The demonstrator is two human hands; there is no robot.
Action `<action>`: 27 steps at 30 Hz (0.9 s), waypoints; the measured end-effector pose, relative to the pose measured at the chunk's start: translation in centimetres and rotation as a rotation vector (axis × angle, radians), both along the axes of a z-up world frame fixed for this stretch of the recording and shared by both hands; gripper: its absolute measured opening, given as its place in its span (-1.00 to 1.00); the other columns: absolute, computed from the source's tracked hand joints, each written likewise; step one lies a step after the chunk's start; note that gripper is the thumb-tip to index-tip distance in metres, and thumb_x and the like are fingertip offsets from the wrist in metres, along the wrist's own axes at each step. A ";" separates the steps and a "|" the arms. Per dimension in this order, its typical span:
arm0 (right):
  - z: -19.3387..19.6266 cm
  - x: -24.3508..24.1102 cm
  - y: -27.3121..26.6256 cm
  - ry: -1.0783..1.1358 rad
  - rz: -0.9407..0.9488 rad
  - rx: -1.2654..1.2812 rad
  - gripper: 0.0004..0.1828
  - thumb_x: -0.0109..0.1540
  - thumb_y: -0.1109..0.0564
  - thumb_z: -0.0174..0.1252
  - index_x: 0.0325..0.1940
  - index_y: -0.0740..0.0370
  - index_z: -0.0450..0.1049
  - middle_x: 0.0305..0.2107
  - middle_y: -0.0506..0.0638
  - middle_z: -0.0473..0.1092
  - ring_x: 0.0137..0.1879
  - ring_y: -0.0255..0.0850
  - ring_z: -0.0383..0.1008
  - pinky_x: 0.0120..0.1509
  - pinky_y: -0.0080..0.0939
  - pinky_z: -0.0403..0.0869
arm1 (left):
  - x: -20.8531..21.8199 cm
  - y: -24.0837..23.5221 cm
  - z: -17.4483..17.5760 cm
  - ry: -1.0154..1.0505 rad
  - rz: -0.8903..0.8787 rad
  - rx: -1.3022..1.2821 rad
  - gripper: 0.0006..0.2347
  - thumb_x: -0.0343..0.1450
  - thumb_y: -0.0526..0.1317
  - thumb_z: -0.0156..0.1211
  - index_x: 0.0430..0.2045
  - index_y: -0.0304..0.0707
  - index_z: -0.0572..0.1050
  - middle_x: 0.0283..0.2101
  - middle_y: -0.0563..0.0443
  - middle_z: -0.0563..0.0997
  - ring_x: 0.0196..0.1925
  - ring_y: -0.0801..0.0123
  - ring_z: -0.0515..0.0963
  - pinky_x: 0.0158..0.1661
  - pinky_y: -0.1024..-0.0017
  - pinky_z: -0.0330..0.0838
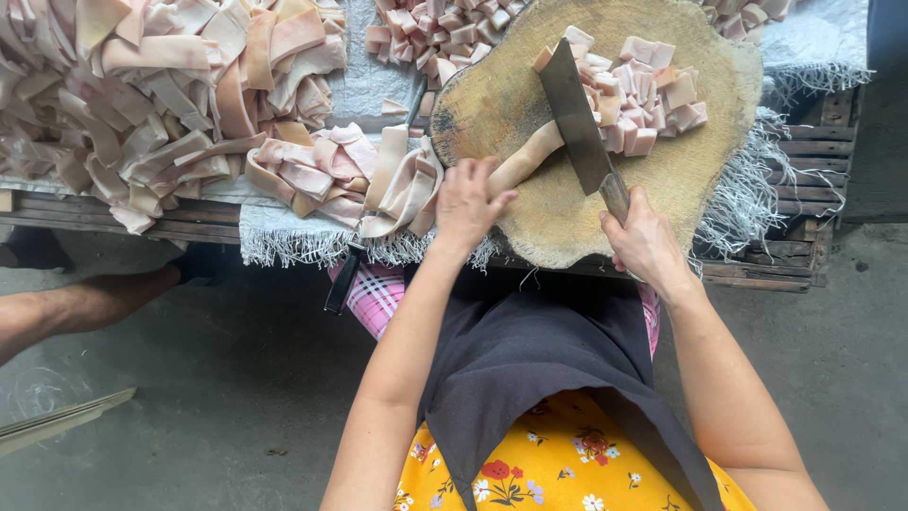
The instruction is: The person uses a large cleaver to chop strips of pale meat into small cubes on a wooden cutting board. They repeatedly pick up strips from a pile on the left, cut them into uniform pieces, and push the finished cubes to the right side of the board.
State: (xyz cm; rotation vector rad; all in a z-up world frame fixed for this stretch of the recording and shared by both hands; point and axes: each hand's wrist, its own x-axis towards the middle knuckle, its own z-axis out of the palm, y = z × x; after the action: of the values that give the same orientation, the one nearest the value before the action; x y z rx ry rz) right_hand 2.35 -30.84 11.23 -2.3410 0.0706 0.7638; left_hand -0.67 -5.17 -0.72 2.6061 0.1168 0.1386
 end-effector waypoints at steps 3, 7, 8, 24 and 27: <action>0.2 0.0 0.1 -0.004 0.012 -0.014 -0.58 0.35 0.02 0.07 0.10 0.42 0.21 -0.60 0.20 0.46 -0.58 -0.05 0.52 -0.44 -0.03 0.51 | 0.9 -1.4 -2.9 -0.001 -0.025 0.074 -0.70 0.44 -0.11 0.24 0.00 -0.23 0.53 -0.06 -0.07 0.53 0.03 0.13 0.52 0.05 0.19 0.45; 0.4 0.1 0.2 -0.002 0.015 -0.024 -0.58 0.35 0.02 0.06 0.11 0.42 0.21 -0.60 0.21 0.46 -0.59 -0.04 0.52 -0.44 -0.01 0.50 | 2.6 0.2 -3.4 0.098 0.170 -0.286 -0.79 0.59 -0.14 0.11 0.00 -0.21 0.55 -0.08 -0.08 0.60 0.01 0.16 0.60 0.11 0.22 0.48; 0.4 0.1 0.2 0.001 0.015 -0.028 -0.58 0.36 0.02 0.06 0.10 0.42 0.22 -0.60 0.22 0.46 -0.59 -0.04 0.51 -0.44 0.00 0.50 | 2.8 0.5 -2.5 0.132 0.232 -0.440 -0.76 0.57 -0.12 0.10 0.03 -0.23 0.55 -0.10 -0.13 0.62 0.00 0.10 0.62 0.09 0.18 0.48; 0.2 0.2 -0.2 -0.009 0.021 -0.018 -0.59 0.35 0.01 0.07 0.08 0.40 0.23 -0.65 0.21 0.44 -0.59 -0.01 0.51 -0.41 0.03 0.50 | 0.4 1.6 -0.6 -0.173 -0.220 0.346 -0.76 0.34 -0.35 0.21 -0.15 -0.11 0.42 -0.19 -0.06 0.42 -0.10 0.12 0.48 -0.12 0.17 0.45; 0.1 0.1 -0.3 -0.012 0.034 -0.047 -0.59 0.36 -0.01 0.07 0.08 0.39 0.23 -0.67 0.23 0.45 -0.59 0.00 0.52 -0.38 0.02 0.49 | -1.4 1.8 0.6 -0.142 -0.268 0.204 -0.73 0.27 -0.29 0.23 -0.18 -0.13 0.42 -0.21 -0.07 0.42 -0.13 0.09 0.49 -0.13 0.15 0.47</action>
State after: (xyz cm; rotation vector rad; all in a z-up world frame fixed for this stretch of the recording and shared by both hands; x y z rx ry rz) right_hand 2.42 -31.16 11.37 -2.3971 0.0435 0.7723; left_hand -2.07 -3.37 -0.09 2.7726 -0.3118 0.2500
